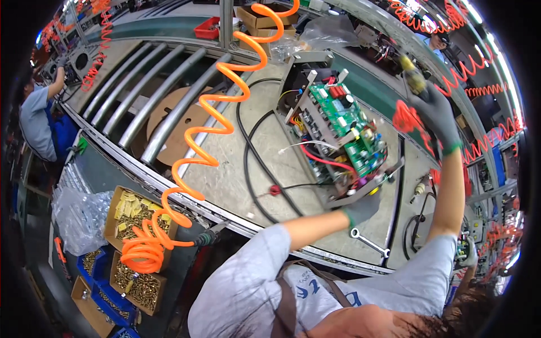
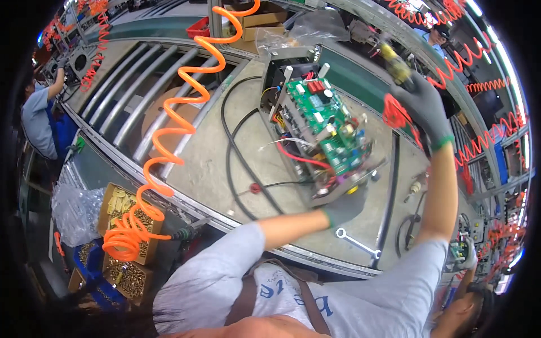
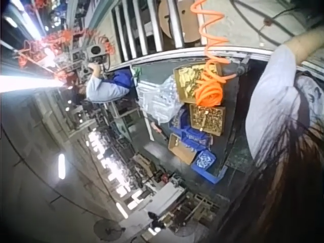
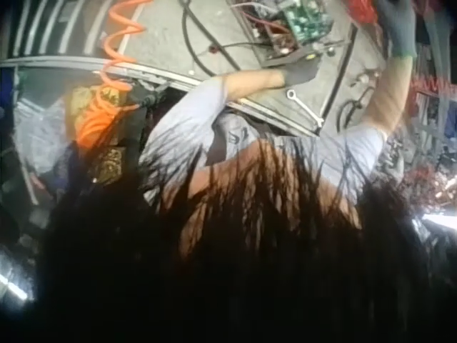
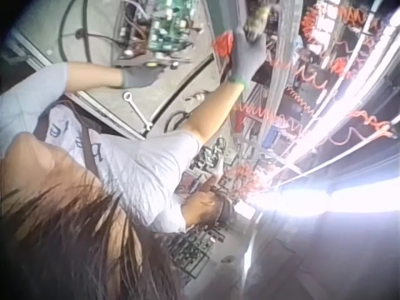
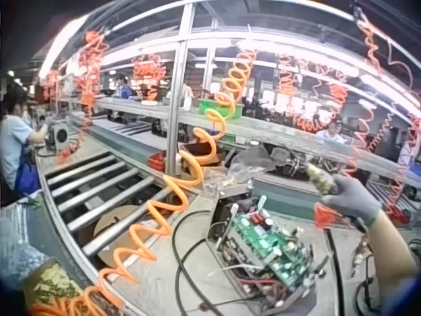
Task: Assembling an electronic component/inverter unit on a production line using hand tools.
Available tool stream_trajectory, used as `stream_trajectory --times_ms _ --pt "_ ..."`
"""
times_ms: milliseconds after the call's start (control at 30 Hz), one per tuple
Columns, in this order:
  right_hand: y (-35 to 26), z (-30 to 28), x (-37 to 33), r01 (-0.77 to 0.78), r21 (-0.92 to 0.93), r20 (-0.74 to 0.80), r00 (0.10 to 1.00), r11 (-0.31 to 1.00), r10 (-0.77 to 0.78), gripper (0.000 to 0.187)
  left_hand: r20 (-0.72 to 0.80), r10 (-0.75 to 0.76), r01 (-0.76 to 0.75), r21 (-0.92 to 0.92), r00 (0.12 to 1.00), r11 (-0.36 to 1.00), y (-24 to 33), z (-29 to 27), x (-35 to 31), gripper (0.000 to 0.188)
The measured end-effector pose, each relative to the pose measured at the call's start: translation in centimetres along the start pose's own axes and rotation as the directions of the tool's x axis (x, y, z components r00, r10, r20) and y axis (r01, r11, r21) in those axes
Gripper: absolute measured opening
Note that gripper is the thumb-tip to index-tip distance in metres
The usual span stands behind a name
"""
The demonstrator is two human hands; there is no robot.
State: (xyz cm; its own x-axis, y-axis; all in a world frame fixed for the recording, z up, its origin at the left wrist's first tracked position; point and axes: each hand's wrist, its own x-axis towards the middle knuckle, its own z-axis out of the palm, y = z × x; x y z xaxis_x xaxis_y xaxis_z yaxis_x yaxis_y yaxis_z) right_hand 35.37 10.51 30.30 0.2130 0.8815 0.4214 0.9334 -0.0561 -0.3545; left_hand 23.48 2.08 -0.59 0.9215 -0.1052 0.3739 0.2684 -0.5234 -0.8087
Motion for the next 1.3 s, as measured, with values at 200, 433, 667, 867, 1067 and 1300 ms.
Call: stream_trajectory --times_ms 200,433,667,867,1067,1300 --pt "-5.3 -3.5 -12.9 -0.408 0.415 0.098 0.909 0.813 0.406 0.021 0.74 -0.137 0.645 -0.649 0.659 -0.404 3.1 7.8 16.1 0.067" --pt "-1.2 -1.0 -27.0 -0.497 0.826 0.306 0.792 0.268 0.528 0.051 0.414 -0.246 0.357 -0.901 0.876 -0.245 -3.7 -6.2 0.0 0.044" --pt "-0.2 4.9 -32.1 -0.617 0.726 0.492 0.774 0.303 0.398 0.042 0.308 -0.818 0.485 -0.874 0.486 -0.041 -12.1 -18.3 -21.0 0.014" --pt "-5.4 7.7 -32.4 -0.787 0.498 0.838 0.545 0.364 0.031 0.04 0.082 -0.972 0.969 -0.094 -0.222 -0.23 -15.6 -25.6 -35.8 0.009" --pt "-7.2 11.0 -34.4 -0.636 0.427 0.889 0.425 0.643 -0.17 0.052 0.667 -0.588 0.816 0.578 -0.458 0.02 -18.3 -23.3 -45.0 0.046" --pt "-7.1 11.9 -36.2 -0.662 0.556 0.807 0.575 0.502 -0.135 0.049 0.714 -0.585 0.896 0.442 -0.385 -0.05 -18.1 -21.2 -49.5 0.041"
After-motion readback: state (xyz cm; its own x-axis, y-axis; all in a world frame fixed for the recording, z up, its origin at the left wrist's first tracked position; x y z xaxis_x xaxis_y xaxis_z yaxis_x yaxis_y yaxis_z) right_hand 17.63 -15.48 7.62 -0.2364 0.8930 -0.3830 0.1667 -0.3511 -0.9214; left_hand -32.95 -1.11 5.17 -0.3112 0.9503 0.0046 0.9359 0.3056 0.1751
